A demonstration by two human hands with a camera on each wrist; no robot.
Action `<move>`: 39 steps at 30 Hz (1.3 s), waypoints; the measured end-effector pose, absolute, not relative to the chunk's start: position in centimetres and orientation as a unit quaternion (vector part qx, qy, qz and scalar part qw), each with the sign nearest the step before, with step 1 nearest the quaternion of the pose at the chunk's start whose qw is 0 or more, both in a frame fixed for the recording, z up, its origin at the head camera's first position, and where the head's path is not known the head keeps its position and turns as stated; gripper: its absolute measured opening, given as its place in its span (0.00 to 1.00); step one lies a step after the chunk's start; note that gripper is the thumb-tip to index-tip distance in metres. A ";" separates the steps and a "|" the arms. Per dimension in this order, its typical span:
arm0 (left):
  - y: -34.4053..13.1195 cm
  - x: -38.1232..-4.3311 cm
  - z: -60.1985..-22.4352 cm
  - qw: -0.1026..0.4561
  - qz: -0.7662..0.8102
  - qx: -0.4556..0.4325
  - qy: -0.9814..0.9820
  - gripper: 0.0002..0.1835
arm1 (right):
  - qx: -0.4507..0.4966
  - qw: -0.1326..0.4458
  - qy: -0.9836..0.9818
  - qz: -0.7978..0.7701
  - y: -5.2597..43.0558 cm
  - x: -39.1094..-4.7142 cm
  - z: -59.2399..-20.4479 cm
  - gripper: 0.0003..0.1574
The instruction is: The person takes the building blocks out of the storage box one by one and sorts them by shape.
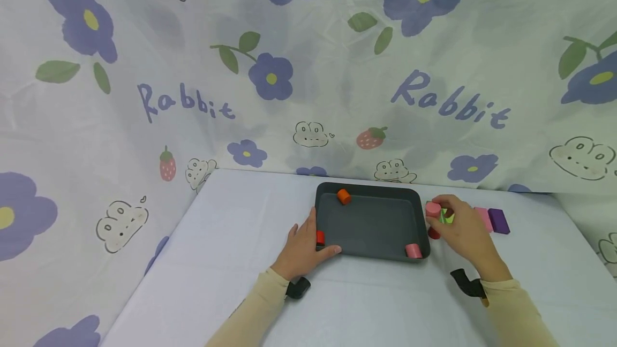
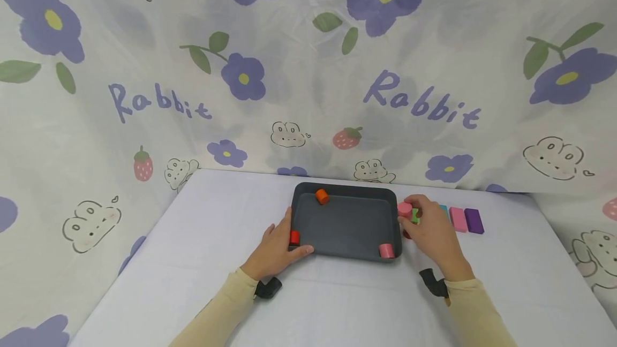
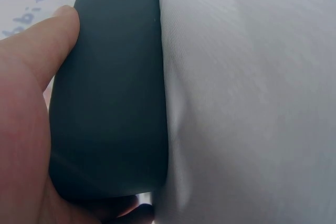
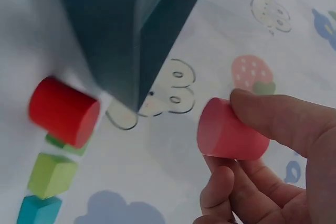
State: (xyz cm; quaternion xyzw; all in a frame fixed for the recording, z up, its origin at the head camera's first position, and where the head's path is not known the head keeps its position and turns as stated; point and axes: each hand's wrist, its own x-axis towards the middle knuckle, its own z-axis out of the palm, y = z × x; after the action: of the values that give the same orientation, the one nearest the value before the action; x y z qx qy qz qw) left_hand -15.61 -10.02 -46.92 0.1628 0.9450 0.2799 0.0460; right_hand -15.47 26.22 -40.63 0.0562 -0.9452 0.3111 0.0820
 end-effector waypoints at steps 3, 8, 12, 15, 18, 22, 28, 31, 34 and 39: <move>-10.0 -15.7 -46.9 0.047 0.279 0.161 0.946 0.62 | 0.054 0.095 -0.945 0.308 26.8 -15.3 -40.9 0.27; -9.9 -15.7 -46.9 0.047 0.277 0.161 0.946 0.62 | 0.064 0.120 -0.945 0.299 27.6 -14.9 -41.5 0.27; -10.0 -15.7 -47.0 0.044 0.280 0.162 0.945 0.62 | 0.057 0.135 -0.946 0.290 28.3 -14.7 -42.0 0.27; -10.0 -15.7 -47.0 0.043 0.277 0.164 0.946 0.62 | 0.044 0.134 -0.948 0.285 28.8 -14.5 -42.3 0.28; -10.0 -15.7 -47.1 0.044 0.276 0.165 0.946 0.62 | 0.036 0.131 -0.949 0.284 29.2 -14.2 -42.7 0.29; -10.0 -15.7 -47.0 0.044 0.278 0.166 0.945 0.62 | 0.031 0.130 -0.950 0.282 29.7 -14.1 -43.2 0.28; -10.1 -15.6 -47.0 0.047 0.278 0.166 0.945 0.62 | 0.019 0.117 -0.953 0.279 30.2 -14.0 -43.9 0.28; -10.1 -15.6 -47.0 0.047 0.276 0.166 0.946 0.62 | 0.013 0.111 -0.954 0.279 30.3 -14.0 -44.1 0.27; -10.1 -15.5 -47.0 0.047 0.275 0.166 0.946 0.62 | 0.003 0.093 -0.955 0.282 30.3 -13.9 -44.3 0.26; -10.1 -15.5 -46.9 0.047 0.277 0.167 0.945 0.62 | -0.009 0.053 -0.956 0.288 30.5 -14.0 -44.6 0.28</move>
State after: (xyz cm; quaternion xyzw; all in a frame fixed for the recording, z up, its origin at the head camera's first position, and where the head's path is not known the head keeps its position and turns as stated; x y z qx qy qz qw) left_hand -15.47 -10.13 -46.89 0.1666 0.9451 0.2771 0.0469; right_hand -14.03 30.50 -44.64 -0.0094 -0.9560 0.2885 0.0534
